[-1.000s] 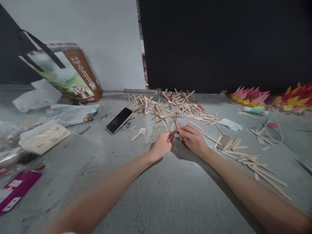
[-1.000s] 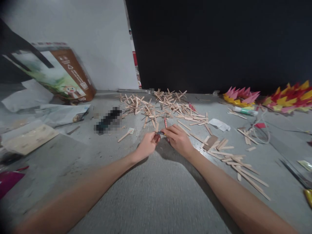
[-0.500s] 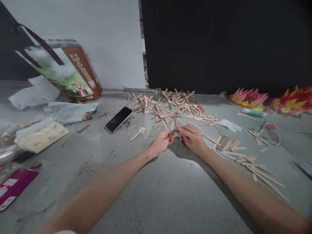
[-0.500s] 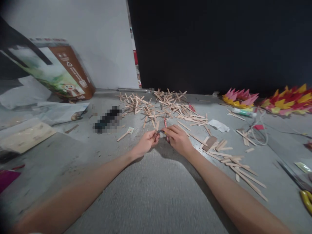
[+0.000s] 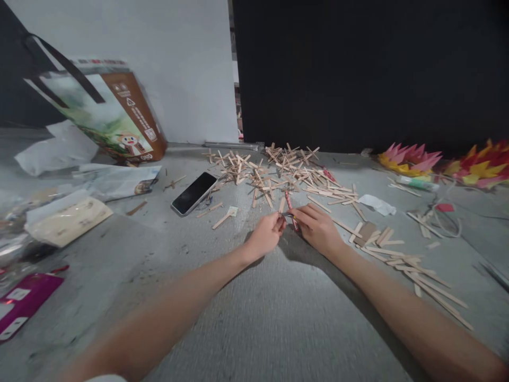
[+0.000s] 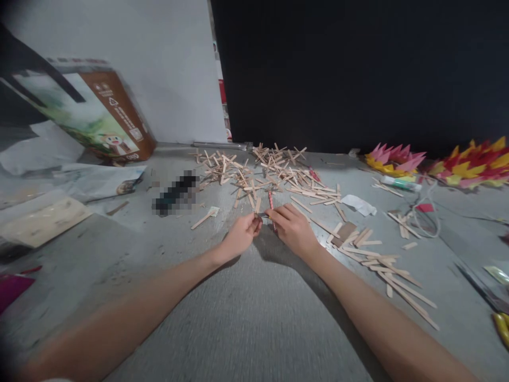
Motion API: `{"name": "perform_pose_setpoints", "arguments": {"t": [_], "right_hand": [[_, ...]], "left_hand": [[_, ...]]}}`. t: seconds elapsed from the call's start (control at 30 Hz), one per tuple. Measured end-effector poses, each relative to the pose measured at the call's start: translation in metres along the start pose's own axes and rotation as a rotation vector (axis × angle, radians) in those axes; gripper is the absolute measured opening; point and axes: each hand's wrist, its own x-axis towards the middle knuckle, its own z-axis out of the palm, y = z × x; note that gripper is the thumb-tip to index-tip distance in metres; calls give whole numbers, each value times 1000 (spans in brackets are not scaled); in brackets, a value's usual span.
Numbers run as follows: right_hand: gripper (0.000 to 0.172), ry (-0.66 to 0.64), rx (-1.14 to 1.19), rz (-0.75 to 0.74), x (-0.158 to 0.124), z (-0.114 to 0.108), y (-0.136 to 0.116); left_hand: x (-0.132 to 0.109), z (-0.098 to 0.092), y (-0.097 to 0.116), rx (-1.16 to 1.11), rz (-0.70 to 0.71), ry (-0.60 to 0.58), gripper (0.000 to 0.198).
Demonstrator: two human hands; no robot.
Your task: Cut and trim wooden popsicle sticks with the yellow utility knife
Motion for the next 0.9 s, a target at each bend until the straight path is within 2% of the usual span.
{"name": "perform_pose_setpoints", "arguments": {"t": [0.1, 0.27, 0.47, 0.7, 0.9], "right_hand": [[35, -14, -125, -20, -1, -4, -4], [41, 6, -232, -44, -2, -3, -6], [51, 26, -225, -22, -4, -1, -6], [51, 31, -151, 18, -7, 0, -6], [45, 187, -96, 135, -5, 4, -1]], "left_hand": [[0, 0, 1, 33, 15, 6, 24], [-1, 1, 4, -56, -25, -14, 28], [-1, 1, 5, -117, -19, -22, 38], [-1, 0, 6, -160, -14, -37, 46], [-1, -2, -5, -85, -16, -68, 45]]}}
